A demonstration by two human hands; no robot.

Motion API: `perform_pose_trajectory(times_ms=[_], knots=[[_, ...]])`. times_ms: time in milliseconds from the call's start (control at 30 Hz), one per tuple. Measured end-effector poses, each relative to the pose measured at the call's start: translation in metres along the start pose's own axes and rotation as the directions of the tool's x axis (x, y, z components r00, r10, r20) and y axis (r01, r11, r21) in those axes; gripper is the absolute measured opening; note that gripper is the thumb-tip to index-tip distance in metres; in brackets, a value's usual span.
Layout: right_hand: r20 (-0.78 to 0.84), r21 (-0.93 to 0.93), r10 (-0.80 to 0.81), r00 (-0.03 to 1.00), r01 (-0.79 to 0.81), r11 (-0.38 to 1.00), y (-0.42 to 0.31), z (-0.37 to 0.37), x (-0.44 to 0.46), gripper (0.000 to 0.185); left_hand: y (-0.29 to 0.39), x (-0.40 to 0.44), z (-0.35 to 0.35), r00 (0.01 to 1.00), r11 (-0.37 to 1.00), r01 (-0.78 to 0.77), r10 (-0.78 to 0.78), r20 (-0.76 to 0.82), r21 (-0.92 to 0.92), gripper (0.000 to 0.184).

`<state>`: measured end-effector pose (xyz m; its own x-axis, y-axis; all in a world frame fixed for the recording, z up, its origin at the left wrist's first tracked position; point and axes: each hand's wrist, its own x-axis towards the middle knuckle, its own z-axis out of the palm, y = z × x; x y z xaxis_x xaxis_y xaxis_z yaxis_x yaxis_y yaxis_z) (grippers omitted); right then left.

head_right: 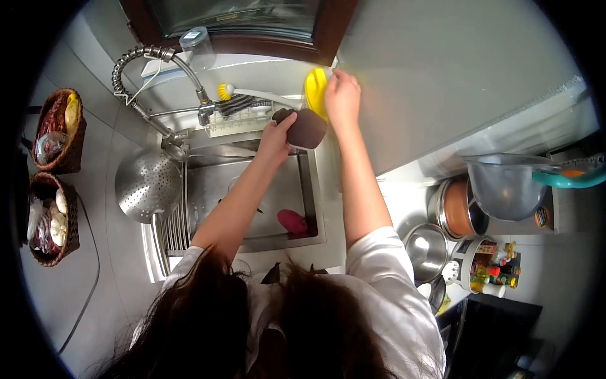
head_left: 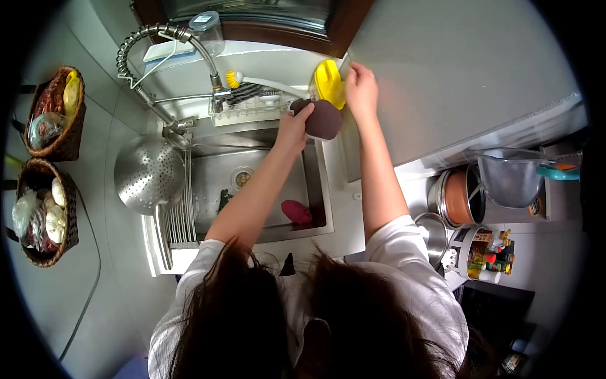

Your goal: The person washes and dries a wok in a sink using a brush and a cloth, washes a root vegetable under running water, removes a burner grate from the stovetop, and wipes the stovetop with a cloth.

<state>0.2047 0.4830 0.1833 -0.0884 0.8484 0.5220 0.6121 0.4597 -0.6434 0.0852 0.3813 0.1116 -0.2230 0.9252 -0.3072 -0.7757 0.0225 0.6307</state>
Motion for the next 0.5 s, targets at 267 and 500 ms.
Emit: perform_pose_trajectory(times_ms=[267,500], knots=[[0.315,-0.151,0.223,0.922,-0.183,0.972,0.047,0.048,0.018,0.05,-0.032,0.045,-0.002,0.999,0.987,-0.031,0.027,-0.026,-0.155,0.035],[0.327,-0.381,0.226,0.918,-0.091,0.92,0.054,0.06,0.005,0.047,-0.039,0.052,-0.001,0.997,0.942,0.063,-0.044,0.065,-0.33,0.027]])
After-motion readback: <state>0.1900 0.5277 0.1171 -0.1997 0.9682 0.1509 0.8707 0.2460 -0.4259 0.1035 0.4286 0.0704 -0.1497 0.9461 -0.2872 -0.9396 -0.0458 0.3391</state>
